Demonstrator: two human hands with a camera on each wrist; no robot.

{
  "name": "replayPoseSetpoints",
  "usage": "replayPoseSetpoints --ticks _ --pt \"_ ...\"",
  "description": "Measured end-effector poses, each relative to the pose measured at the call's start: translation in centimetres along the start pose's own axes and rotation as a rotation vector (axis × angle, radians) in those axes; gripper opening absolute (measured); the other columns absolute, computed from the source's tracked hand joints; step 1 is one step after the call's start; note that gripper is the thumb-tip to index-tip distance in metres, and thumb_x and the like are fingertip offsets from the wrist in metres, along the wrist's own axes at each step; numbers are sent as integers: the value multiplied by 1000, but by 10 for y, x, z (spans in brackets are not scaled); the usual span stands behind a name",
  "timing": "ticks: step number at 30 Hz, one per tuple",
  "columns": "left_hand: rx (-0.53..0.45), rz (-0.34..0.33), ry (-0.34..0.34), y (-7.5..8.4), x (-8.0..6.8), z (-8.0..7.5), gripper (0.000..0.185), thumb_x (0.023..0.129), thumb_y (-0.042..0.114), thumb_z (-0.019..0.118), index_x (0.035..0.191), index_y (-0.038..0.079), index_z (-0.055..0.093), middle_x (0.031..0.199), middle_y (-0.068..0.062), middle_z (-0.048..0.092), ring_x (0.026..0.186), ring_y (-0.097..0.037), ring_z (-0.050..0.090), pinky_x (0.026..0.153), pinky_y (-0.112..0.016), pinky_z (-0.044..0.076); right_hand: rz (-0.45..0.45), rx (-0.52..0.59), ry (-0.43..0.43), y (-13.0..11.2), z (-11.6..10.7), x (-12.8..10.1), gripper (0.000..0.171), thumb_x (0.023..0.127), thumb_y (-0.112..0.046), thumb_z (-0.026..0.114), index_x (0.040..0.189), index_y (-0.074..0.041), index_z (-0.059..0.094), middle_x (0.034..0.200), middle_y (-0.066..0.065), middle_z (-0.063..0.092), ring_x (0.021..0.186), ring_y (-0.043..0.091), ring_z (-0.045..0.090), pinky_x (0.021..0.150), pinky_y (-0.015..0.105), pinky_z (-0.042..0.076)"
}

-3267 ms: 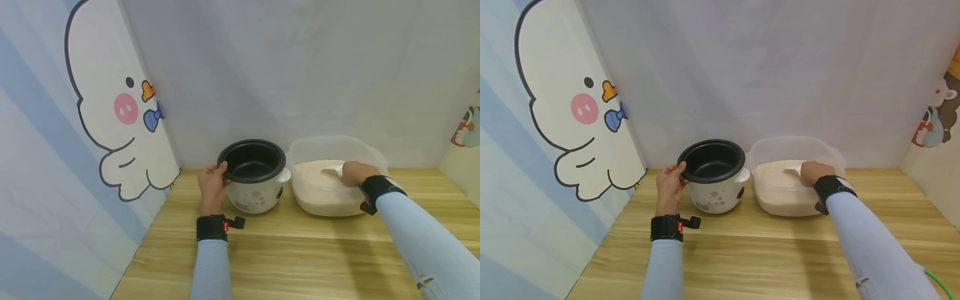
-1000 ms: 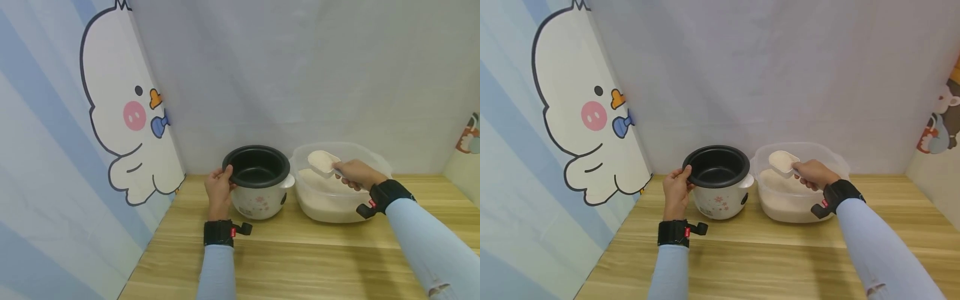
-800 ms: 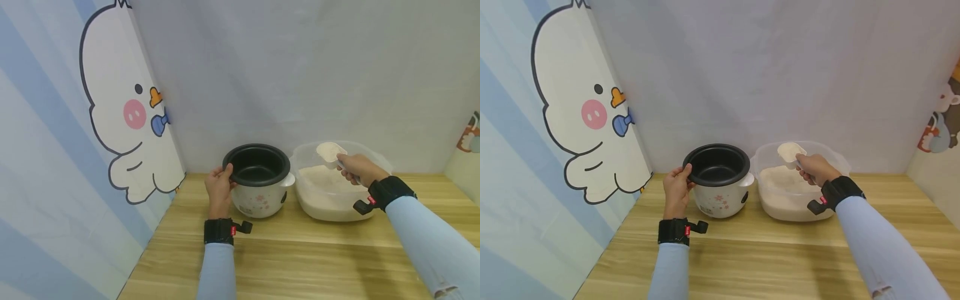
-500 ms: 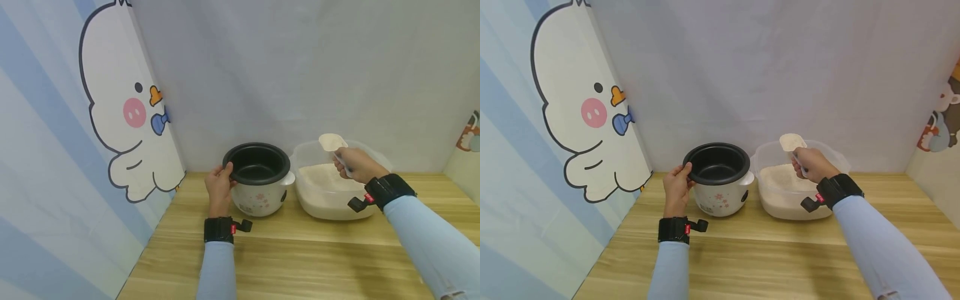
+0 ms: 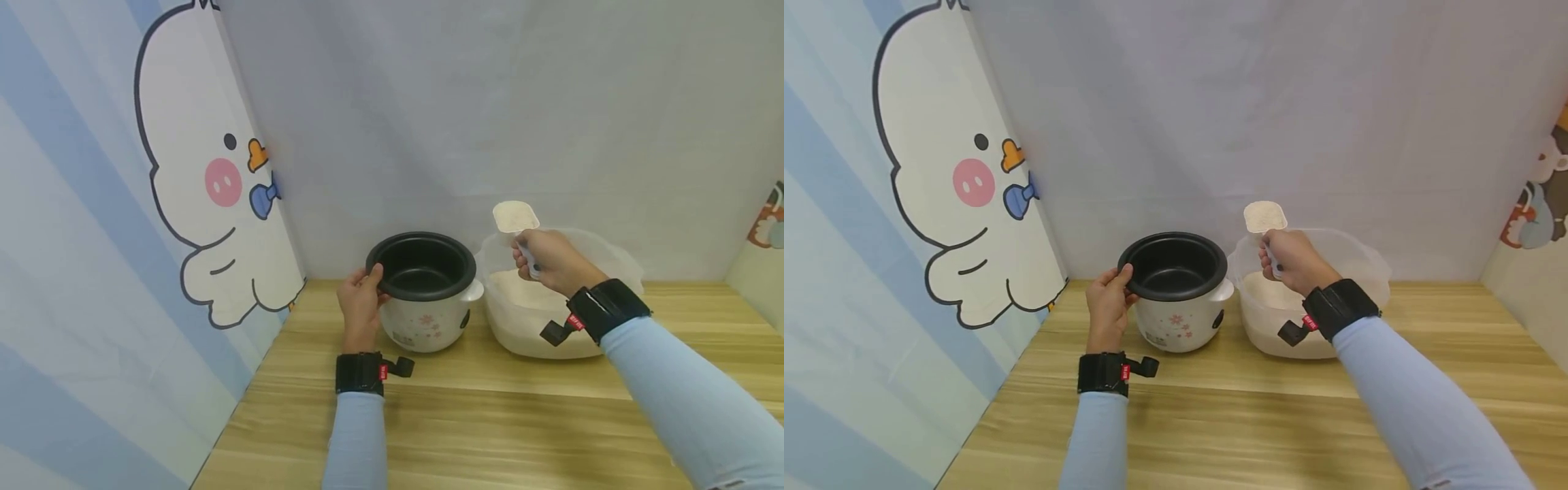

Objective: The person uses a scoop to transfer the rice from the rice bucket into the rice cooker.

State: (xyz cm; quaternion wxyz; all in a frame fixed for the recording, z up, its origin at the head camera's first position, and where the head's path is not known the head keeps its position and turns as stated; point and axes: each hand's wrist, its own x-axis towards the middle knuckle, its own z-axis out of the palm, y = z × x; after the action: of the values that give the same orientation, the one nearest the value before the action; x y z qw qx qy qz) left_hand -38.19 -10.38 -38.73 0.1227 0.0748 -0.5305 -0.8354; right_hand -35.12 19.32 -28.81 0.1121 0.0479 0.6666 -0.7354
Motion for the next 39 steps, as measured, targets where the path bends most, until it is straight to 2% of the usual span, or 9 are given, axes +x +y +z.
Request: replayPoseSetpoints --ticks 5,9,15,22,29,39 --pt "1 1 -5 1 0 0 48 86 19 73 124 -3 53 82 -5 55 55 -9 53 47 -20 48 -28 -8 -19 -1 22 2 32 102 -16 31 126 5 26 78 2 44 57 5 42 49 16 41" --pt "0 -1 -7 2 0 1 46 86 17 72 123 -4 54 81 -4 55 54 -9 54 47 -20 49 -45 -33 -36 0 36 4 37 102 -13 32 131 7 21 80 4 43 58 6 42 50 17 42" --pt "9 2 -5 1 0 2 43 86 16 72 119 -5 55 77 -4 55 50 -9 55 46 -20 49 -61 -127 -37 5 53 8 39 102 -13 33 132 9 21 86 8 43 61 9 43 53 19 44" --pt "-2 4 -12 1 1 1 45 86 17 73 121 -4 55 83 -5 55 53 -9 54 46 -20 48 -75 -273 8 14 64 16 35 101 -12 33 128 10 29 88 9 43 63 9 44 56 20 45" --pt "-4 21 -17 0 0 0 43 85 17 73 119 -4 56 79 -4 55 52 -9 54 46 -20 48 -174 -373 -30 25 62 16 35 102 -11 31 129 11 30 92 13 43 65 13 42 57 25 42" --pt "-1 25 -9 2 -2 -3 50 85 19 74 124 -5 53 84 -6 57 54 -9 55 46 -21 49 -252 -448 25 30 68 19 35 98 -8 33 127 11 37 84 12 43 60 14 41 50 25 39"
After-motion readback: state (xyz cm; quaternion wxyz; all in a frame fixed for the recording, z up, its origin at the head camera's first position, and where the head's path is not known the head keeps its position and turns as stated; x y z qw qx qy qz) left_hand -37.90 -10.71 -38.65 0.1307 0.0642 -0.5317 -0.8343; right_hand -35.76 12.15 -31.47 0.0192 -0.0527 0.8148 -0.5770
